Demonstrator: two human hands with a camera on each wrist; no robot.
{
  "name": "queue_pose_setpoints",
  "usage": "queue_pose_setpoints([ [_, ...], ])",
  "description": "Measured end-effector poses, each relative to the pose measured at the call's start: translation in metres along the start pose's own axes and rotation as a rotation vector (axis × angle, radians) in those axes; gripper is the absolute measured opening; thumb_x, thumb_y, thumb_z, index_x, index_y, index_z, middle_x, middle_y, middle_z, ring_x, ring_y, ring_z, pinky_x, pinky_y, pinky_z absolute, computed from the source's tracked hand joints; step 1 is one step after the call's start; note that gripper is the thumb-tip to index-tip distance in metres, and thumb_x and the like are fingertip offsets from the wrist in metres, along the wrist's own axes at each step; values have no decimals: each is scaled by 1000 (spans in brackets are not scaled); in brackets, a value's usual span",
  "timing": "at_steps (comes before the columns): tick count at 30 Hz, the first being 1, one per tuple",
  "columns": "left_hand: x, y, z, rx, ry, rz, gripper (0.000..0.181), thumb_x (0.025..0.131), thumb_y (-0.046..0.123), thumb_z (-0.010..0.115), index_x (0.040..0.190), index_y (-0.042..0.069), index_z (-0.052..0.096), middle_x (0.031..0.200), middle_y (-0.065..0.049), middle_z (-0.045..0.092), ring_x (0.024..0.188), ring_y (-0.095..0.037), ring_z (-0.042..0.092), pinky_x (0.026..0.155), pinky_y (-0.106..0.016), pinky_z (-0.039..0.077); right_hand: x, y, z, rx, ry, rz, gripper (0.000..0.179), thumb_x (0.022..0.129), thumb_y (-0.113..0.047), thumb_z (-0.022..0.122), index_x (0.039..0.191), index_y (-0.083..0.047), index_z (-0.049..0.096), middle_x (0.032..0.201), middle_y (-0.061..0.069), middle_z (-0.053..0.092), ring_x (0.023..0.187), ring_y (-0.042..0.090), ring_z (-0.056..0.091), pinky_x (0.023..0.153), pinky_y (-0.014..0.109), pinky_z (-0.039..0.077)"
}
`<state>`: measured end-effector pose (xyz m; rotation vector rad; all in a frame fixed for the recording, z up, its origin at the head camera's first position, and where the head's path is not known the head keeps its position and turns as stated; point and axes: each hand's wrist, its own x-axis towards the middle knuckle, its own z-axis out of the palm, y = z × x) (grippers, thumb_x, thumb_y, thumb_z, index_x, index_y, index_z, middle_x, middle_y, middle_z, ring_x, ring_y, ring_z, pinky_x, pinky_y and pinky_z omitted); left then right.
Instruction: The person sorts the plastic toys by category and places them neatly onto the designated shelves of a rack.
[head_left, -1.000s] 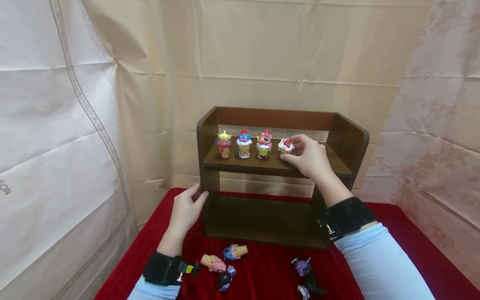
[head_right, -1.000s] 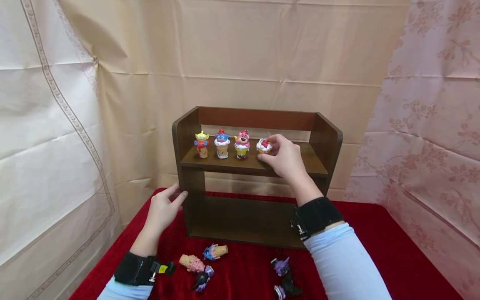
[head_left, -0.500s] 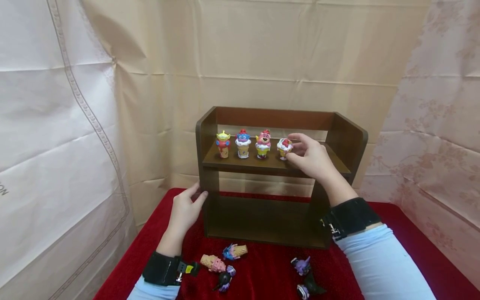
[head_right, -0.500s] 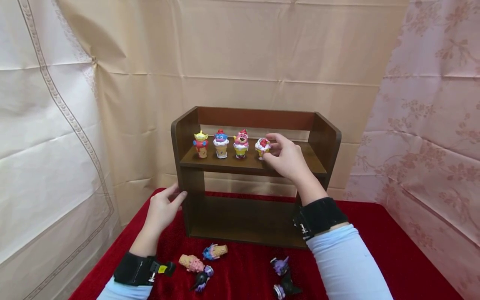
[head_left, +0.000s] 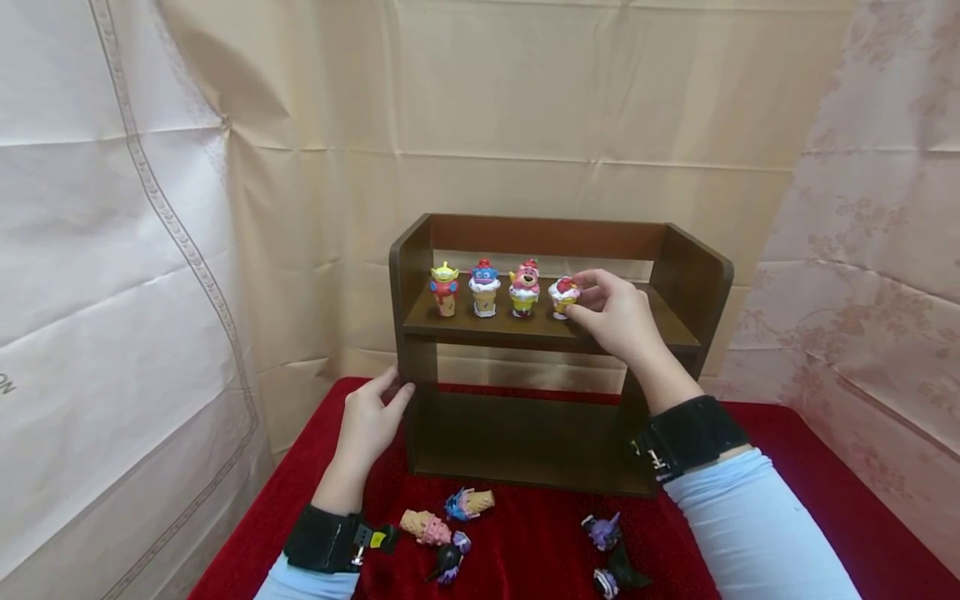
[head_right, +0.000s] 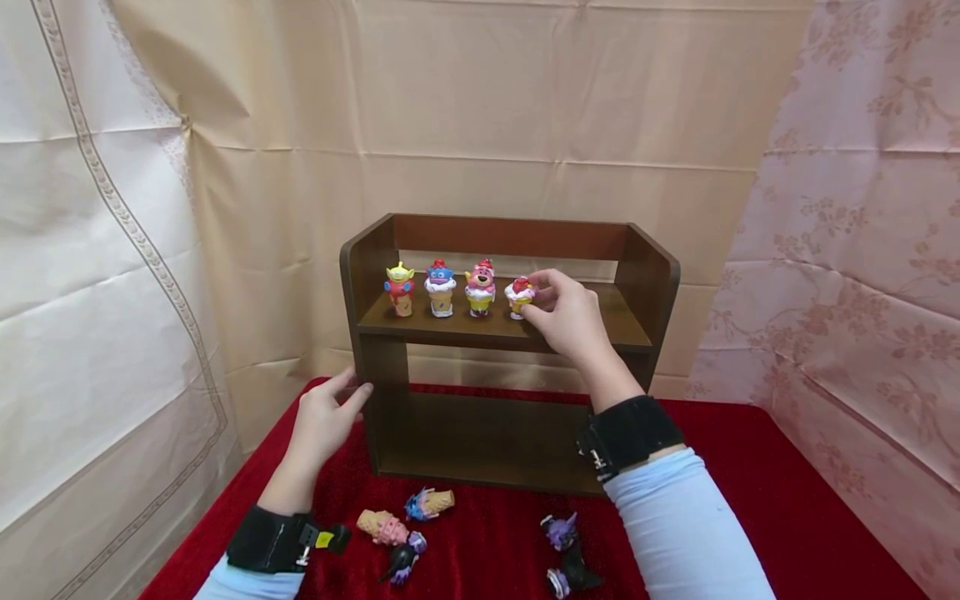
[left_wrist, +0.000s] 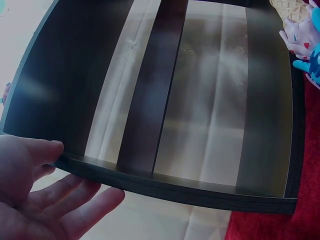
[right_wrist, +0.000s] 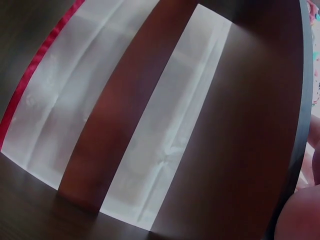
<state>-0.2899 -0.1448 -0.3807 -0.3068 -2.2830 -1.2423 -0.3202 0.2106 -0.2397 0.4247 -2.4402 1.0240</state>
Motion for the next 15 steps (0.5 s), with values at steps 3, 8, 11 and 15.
queue_pose_setpoints([
  [3, 0, 0, 0, -2, 1, -3, 45, 99, 16, 69, 143, 9, 61, 129, -14, 68, 109, -30, 69, 83, -44, 60, -1, -1, 1, -11, 15, 8, 39, 94, -21, 75, 130, -12, 62, 110, 13, 72, 96, 29, 68, 88, 49, 56],
  [8, 0, 1, 0, 1, -2, -8, 46, 99, 16, 69, 143, 9, 60, 131, -15, 67, 110, -30, 69, 85, -44, 60, -2, -3, 2, -40, 47, 20, 41, 92, -22, 78, 128, -12, 63, 106, 12, 63, 96, 30, 62, 80, 44, 57],
  [11, 0, 1, 0, 4, 0, -15, 46, 99, 16, 69, 143, 9, 60, 132, -15, 66, 112, -30, 69, 85, -44, 60, -2, -4, 3, -56, 72, 18, 44, 89, -25, 81, 127, -12, 63, 109, 14, 55, 96, 30, 60, 77, 41, 55],
  [15, 0, 1, 0, 5, -1, -19, 46, 99, 16, 69, 143, 9, 60, 132, -15, 66, 112, -31, 68, 85, -44, 60, -2, -4, 4, -41, 78, 6, 53, 87, -28, 83, 132, -12, 59, 130, 15, 50, 92, 28, 65, 74, 39, 58],
])
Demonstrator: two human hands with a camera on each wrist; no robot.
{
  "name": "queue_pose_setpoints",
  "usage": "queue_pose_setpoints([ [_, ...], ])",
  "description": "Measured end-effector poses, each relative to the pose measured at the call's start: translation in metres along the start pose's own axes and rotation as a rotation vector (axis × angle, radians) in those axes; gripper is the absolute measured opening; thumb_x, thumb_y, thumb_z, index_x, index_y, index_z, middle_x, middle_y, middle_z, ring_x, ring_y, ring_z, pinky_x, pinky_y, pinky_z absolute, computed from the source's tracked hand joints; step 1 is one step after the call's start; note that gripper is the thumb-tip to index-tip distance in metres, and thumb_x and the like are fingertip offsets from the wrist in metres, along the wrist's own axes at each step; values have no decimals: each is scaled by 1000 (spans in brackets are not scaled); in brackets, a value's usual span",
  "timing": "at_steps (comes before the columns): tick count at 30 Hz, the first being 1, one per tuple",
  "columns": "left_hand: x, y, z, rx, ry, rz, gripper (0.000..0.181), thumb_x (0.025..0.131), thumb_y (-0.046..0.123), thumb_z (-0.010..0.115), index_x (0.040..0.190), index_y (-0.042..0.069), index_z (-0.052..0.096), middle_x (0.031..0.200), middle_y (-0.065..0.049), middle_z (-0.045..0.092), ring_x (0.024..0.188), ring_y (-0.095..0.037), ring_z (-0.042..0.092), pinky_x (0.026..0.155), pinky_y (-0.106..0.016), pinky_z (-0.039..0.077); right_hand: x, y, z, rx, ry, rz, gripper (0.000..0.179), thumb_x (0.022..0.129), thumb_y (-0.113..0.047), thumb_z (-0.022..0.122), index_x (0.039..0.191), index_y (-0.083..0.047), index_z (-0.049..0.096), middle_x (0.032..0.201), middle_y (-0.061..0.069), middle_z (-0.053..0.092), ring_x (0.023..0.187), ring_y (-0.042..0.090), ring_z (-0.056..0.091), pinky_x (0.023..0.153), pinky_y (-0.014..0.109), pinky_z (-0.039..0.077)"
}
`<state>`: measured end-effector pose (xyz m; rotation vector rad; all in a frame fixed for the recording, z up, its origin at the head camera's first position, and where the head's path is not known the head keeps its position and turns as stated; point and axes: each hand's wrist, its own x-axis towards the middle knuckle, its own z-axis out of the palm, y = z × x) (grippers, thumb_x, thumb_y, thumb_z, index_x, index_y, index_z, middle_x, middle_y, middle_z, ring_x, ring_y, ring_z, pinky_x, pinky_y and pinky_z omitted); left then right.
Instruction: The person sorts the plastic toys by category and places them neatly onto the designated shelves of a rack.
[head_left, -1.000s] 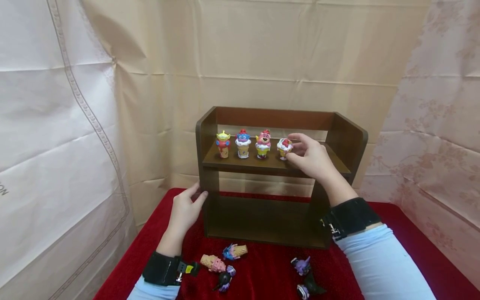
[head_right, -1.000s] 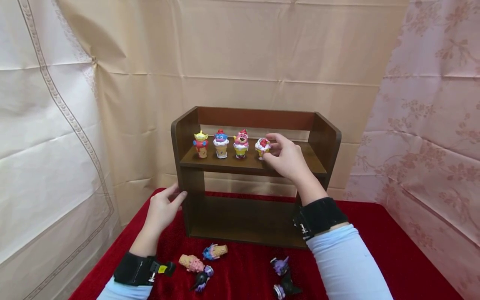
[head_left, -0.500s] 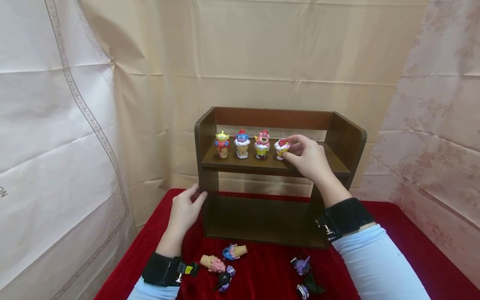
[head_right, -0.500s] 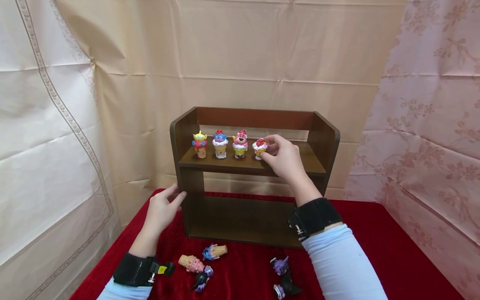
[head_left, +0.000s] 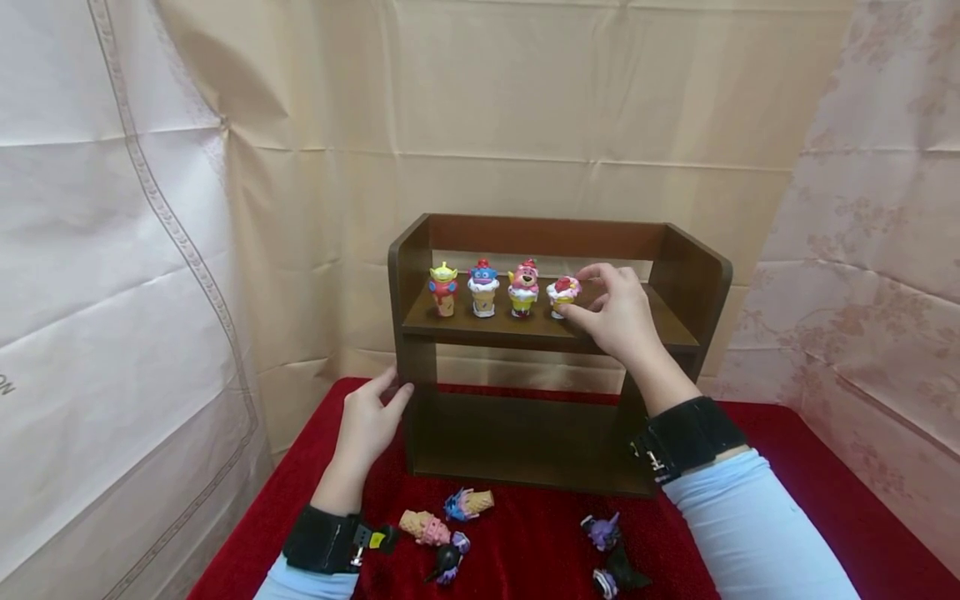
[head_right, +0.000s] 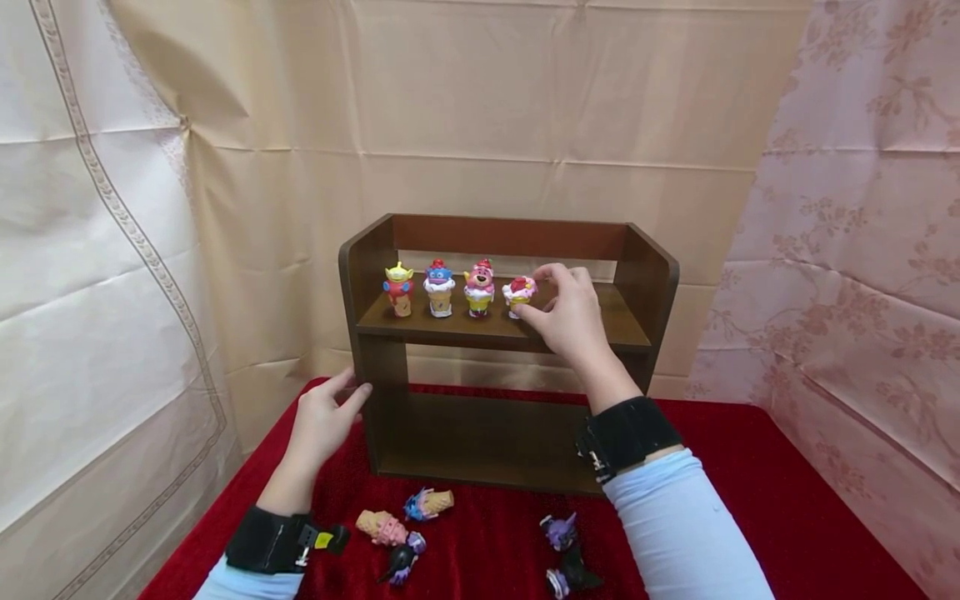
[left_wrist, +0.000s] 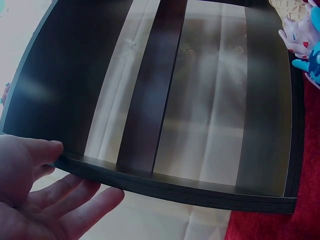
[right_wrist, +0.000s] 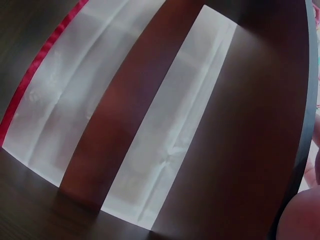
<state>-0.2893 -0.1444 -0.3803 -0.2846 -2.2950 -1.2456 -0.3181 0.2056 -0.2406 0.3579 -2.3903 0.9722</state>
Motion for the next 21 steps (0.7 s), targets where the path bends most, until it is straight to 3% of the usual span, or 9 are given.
queue_pose_setpoints([
  [2, 0, 0, 0, 0, -1, 0, 46, 99, 16, 69, 143, 9, 60, 132, -15, 66, 112, -31, 69, 85, -44, 60, 0, 0, 0, 12, -16, -18, 57, 88, -27, 82, 138, -14, 57, 142, 13, 48, 92, 27, 67, 74, 41, 60],
  [5, 0, 0, 1, -1, 1, 2, 46, 99, 16, 69, 143, 9, 60, 131, -15, 67, 111, -31, 69, 84, -44, 60, 0, 0, 0, 10, -48, -45, 57, 92, -26, 78, 144, -15, 56, 144, 13, 54, 95, 29, 67, 77, 44, 59],
  [9, 1, -1, 1, 1, 0, 9, 45, 99, 16, 69, 143, 9, 61, 131, -15, 67, 111, -31, 69, 84, -44, 60, 0, 1, 0, -9, -59, -38, 51, 94, -26, 75, 141, -16, 59, 133, 14, 62, 98, 30, 67, 79, 47, 57],
  [21, 1, -2, 1, -10, 3, 8, 45, 99, 16, 69, 143, 9, 61, 130, -15, 67, 109, -30, 69, 82, -44, 61, 0, 0, 2, -2, -25, -54, 44, 92, -25, 77, 132, -12, 63, 113, 13, 61, 91, 29, 66, 79, 44, 56],
])
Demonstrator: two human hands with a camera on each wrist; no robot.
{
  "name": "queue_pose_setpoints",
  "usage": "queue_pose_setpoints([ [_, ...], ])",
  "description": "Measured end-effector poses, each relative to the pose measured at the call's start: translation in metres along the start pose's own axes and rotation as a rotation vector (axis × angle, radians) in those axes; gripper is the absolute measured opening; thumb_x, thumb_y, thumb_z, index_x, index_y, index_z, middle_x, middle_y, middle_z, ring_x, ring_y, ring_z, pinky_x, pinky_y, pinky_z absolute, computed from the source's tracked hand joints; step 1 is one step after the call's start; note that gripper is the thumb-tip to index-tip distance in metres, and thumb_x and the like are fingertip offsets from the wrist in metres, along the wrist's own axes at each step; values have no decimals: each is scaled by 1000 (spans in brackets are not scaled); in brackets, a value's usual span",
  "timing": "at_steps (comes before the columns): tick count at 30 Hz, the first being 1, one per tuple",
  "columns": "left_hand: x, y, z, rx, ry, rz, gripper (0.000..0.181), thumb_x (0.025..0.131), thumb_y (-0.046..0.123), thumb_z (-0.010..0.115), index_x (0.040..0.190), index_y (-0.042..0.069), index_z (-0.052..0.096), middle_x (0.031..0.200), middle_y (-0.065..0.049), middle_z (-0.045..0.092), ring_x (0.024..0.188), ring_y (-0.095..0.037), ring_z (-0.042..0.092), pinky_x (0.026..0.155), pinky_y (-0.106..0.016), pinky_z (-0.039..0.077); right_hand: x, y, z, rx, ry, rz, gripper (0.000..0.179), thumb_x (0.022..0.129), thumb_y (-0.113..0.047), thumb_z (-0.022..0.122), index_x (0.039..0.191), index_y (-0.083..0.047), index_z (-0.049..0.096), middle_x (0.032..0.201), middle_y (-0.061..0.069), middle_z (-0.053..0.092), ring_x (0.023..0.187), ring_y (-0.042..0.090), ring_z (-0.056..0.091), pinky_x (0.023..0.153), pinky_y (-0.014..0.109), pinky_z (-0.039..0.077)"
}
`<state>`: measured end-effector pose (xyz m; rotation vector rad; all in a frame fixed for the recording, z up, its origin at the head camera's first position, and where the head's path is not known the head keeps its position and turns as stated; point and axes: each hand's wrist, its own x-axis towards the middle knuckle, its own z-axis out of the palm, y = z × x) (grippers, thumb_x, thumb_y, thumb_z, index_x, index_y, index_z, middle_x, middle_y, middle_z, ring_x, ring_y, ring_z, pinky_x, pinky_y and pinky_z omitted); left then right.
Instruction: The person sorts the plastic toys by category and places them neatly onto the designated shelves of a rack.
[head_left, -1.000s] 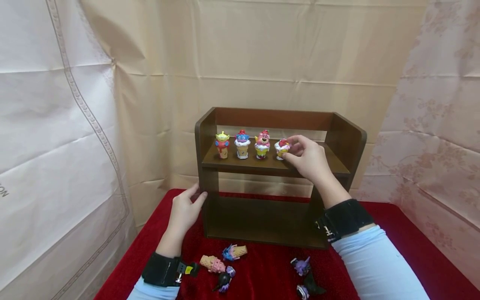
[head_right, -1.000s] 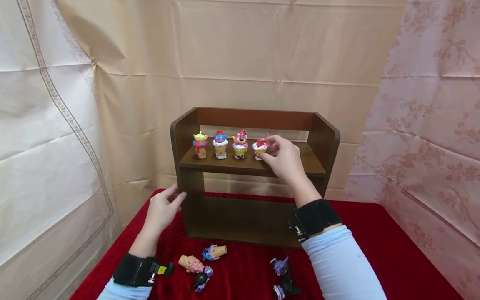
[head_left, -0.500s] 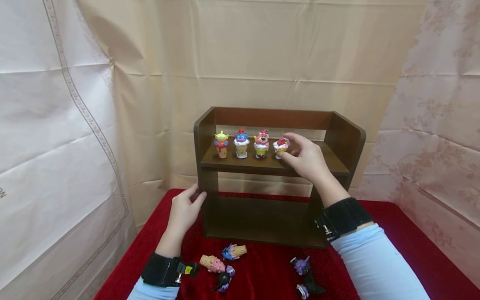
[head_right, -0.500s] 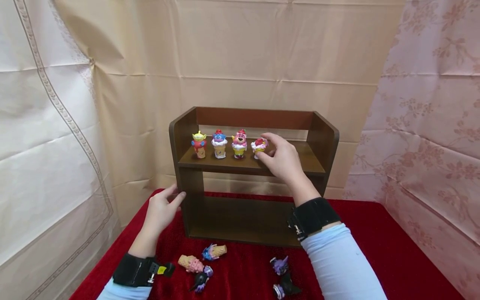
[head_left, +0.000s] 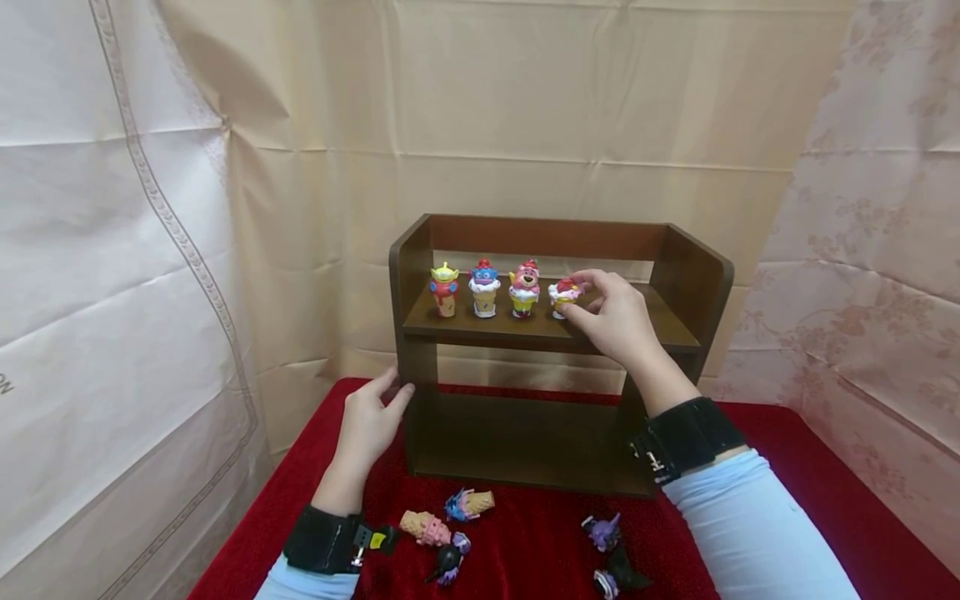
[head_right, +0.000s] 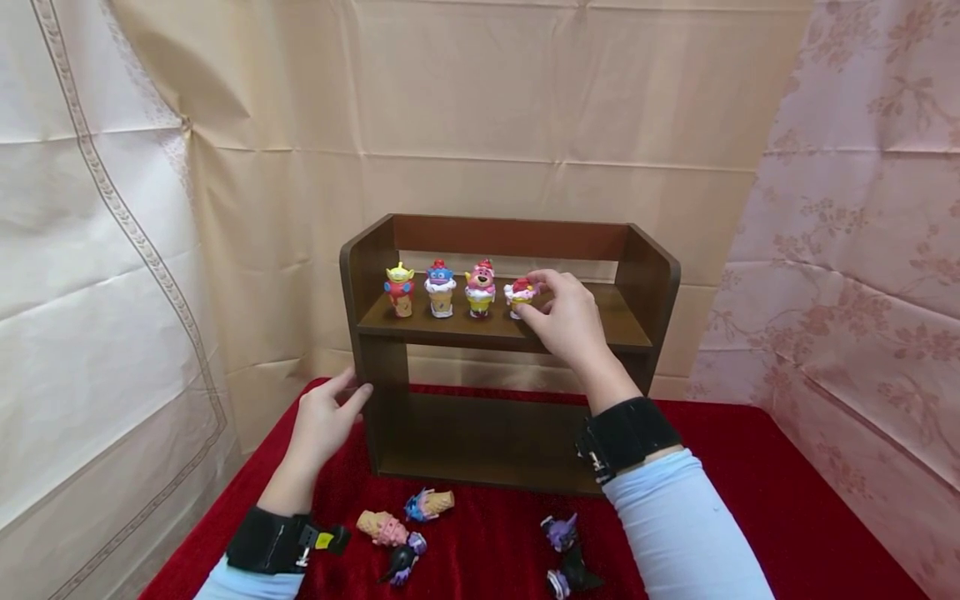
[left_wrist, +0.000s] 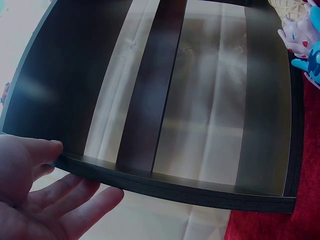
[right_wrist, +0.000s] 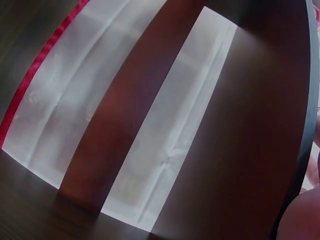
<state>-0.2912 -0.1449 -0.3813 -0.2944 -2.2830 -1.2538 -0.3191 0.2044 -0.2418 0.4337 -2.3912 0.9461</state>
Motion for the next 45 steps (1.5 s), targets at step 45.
queue_pose_setpoints([
  [45, 0, -2, 1, 13, 10, 55, 43, 98, 14, 70, 140, 7, 63, 126, -14, 70, 105, -30, 70, 80, -43, 61, -93, 10, -35, 240, 336, -338, 42, 81, 14, 76, 121, 1, 69, 110, 14, 67, 76, 7, 62, 66, 12, 52],
])
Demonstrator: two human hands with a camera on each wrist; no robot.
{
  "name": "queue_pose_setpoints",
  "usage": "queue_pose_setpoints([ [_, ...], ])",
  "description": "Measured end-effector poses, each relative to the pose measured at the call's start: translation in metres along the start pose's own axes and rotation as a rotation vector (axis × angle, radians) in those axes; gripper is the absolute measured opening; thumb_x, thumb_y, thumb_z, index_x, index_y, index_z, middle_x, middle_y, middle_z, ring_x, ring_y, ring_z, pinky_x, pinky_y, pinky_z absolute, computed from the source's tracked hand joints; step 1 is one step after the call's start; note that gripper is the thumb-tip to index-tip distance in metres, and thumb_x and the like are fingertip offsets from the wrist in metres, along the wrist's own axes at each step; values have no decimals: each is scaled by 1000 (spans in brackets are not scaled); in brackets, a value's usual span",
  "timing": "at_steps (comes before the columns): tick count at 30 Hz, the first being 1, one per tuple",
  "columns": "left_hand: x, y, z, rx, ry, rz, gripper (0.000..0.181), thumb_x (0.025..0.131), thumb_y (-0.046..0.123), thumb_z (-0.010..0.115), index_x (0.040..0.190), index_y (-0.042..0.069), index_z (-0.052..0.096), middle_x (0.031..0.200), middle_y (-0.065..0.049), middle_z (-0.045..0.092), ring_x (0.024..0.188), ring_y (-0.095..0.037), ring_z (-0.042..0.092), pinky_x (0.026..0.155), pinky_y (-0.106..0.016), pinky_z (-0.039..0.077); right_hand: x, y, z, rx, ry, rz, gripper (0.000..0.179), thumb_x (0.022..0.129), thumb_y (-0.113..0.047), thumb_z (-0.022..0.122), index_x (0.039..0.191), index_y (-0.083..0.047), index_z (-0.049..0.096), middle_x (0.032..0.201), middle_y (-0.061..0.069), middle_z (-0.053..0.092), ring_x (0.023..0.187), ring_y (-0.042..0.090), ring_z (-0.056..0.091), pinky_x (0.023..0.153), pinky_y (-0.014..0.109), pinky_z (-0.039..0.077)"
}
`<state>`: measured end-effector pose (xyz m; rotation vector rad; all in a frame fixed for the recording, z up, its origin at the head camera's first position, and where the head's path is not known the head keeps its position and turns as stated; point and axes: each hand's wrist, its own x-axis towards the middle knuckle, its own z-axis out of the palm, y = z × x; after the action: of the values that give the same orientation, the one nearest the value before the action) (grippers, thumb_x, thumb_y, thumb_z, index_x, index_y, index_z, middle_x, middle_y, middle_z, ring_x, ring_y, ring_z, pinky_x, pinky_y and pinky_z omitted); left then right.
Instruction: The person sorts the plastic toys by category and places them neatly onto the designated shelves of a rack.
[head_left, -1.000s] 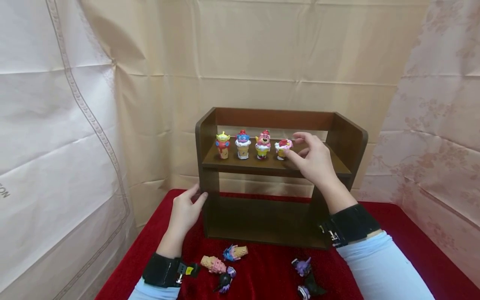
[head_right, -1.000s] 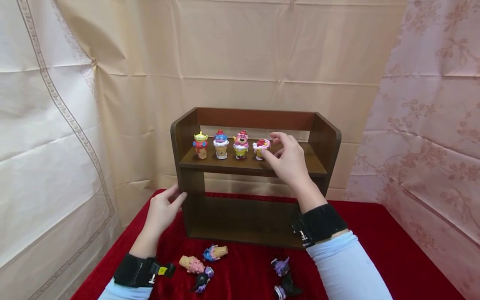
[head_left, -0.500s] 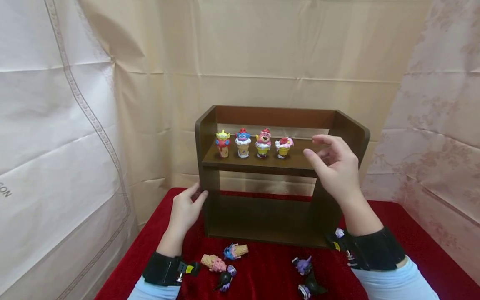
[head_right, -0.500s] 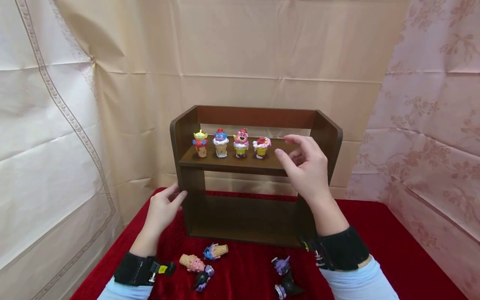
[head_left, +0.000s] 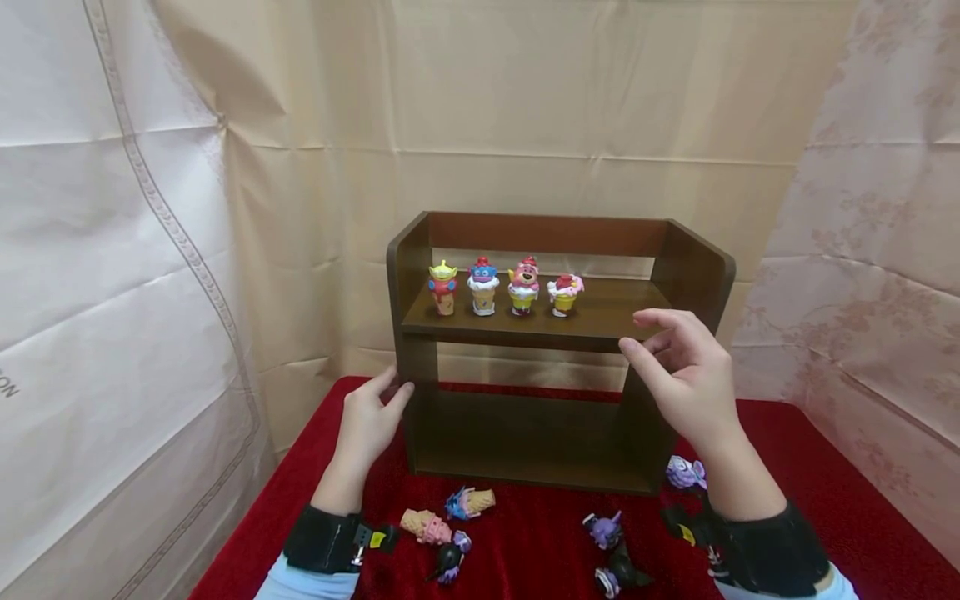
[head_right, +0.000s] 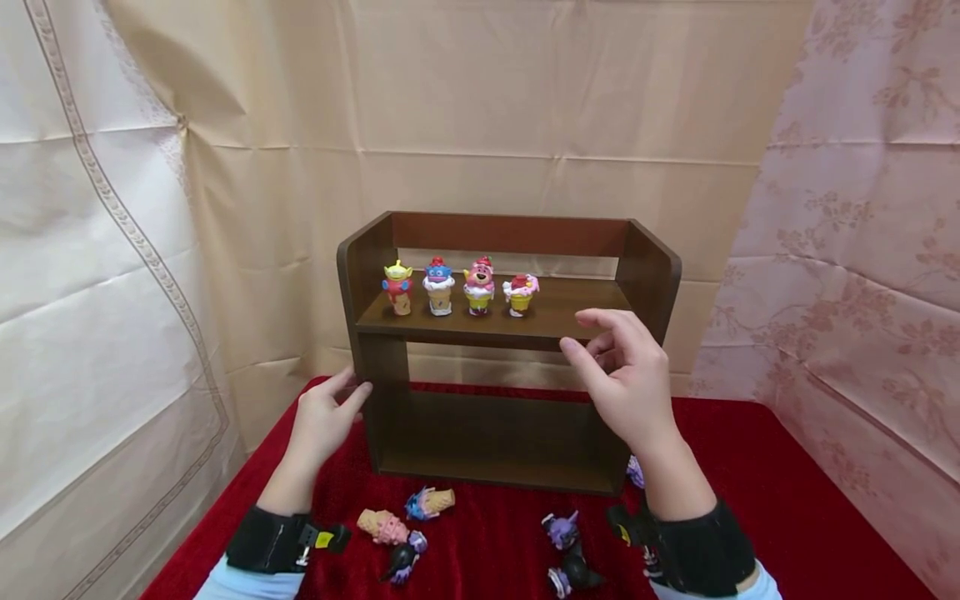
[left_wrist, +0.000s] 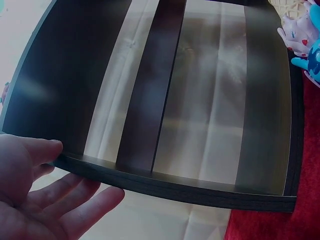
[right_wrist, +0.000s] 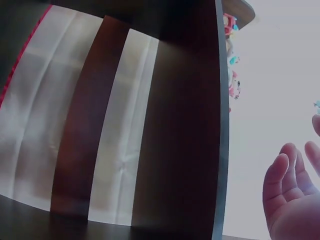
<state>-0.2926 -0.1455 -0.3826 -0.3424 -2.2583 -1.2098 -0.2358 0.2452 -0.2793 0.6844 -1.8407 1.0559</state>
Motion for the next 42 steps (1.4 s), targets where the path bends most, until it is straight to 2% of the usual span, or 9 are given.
queue_pose_setpoints([
  [3, 0, 0, 1, -10, -5, 4, 43, 98, 14, 69, 141, 7, 62, 128, -15, 69, 106, -31, 70, 81, -44, 61, -9, 2, 0, 11, -8, 7, 43, 80, 17, 75, 121, 3, 68, 111, 16, 66, 78, 7, 62, 67, 12, 52],
  [11, 0, 2, -1, -8, -1, -11, 44, 98, 14, 70, 141, 9, 63, 128, -14, 69, 107, -30, 70, 82, -44, 61, -31, 1, 6, 24, -80, 50, 49, 79, 17, 77, 124, -2, 67, 114, 2, 65, 80, 9, 62, 66, 14, 54],
  [19, -1, 2, -1, -1, -1, -19, 44, 98, 15, 70, 141, 9, 62, 128, -14, 69, 107, -30, 70, 83, -44, 61, -49, -7, 26, 80, -204, 76, 48, 83, 8, 79, 126, -9, 67, 110, -2, 65, 83, 10, 64, 66, 19, 56],
  [25, 0, 2, -1, -13, -5, -9, 44, 98, 15, 70, 141, 9, 62, 128, -13, 69, 108, -29, 70, 82, -43, 61, -67, -12, 48, 100, -318, 87, 45, 86, -4, 81, 127, -17, 67, 117, -5, 64, 87, 16, 64, 68, 26, 58],
  [29, 1, 2, -1, -17, -2, -9, 44, 98, 14, 70, 141, 9, 63, 128, -13, 69, 108, -29, 70, 82, -43, 61, -76, -15, 62, 101, -421, 114, 44, 89, -14, 81, 129, -23, 66, 120, -8, 64, 91, 18, 64, 70, 30, 59],
  [35, 1, 2, -1, -12, 3, -12, 44, 98, 15, 71, 141, 10, 63, 128, -13, 69, 108, -29, 70, 83, -44, 60, -85, -16, 81, 75, -644, 162, 43, 94, -31, 76, 134, -27, 62, 129, -12, 60, 103, 14, 62, 77, 30, 58],
  [38, 1, 1, -1, -9, 2, -14, 44, 98, 15, 70, 141, 10, 63, 128, -13, 69, 108, -29, 70, 83, -44, 60, -89, -14, 92, 24, -747, 165, 42, 95, -33, 74, 135, -26, 62, 132, -11, 59, 108, 11, 62, 84, 31, 58],
  [42, 0, 0, -1, -14, -4, -14, 44, 98, 15, 70, 141, 8, 62, 129, -14, 68, 109, -30, 70, 83, -44, 60, -94, -12, 107, -47, -861, 155, 42, 96, -28, 74, 136, -21, 62, 133, -6, 61, 115, 15, 63, 95, 38, 56],
])
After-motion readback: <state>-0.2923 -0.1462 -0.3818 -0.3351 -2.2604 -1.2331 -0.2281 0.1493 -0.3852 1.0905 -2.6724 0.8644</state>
